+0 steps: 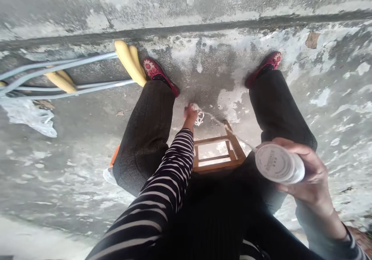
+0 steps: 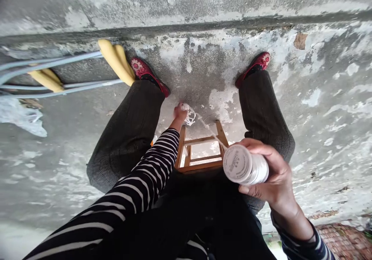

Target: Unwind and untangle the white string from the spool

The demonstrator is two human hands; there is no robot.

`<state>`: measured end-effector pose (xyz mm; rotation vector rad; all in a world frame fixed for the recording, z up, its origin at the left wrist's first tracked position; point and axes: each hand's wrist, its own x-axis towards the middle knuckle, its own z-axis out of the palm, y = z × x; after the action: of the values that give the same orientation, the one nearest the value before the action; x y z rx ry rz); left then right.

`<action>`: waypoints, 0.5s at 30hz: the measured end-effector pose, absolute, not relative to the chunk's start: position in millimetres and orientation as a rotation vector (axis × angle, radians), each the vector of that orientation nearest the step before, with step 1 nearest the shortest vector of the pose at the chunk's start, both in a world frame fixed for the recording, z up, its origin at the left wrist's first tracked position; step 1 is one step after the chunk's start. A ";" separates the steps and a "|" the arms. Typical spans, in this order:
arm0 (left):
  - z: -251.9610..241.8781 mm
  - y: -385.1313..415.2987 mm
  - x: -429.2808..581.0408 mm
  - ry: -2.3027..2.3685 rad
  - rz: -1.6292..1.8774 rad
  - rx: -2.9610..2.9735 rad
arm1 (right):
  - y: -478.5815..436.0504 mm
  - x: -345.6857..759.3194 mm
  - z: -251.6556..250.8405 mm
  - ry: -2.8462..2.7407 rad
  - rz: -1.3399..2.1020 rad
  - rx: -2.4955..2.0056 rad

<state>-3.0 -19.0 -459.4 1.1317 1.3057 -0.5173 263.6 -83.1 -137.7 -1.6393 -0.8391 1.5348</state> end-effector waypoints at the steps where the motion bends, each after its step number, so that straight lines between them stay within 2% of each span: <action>1: -459.3 -8.8 7.9 1.344 -0.541 1.198 | -82.1 265.4 -133.7 -0.832 1.500 -1.656; 4: -445.7 27.9 43.7 1.326 -0.561 1.444 | -80.7 268.6 -113.6 -0.850 1.389 -1.647; 6: -419.8 49.7 64.6 1.235 -0.522 1.626 | -83.0 269.1 -94.9 -0.918 1.328 -1.598; 10: -329.8 61.3 89.8 0.934 -0.191 1.886 | -95.4 268.2 -60.4 -0.981 1.183 -1.581; 15: -204.4 15.3 90.7 0.633 0.378 1.845 | -112.0 265.4 -45.5 -0.913 1.120 -1.583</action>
<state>90.7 15.3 -204.4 1.8453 0.6325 0.3776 265.4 -112.0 -45.5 -1.5832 -0.9127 1.1204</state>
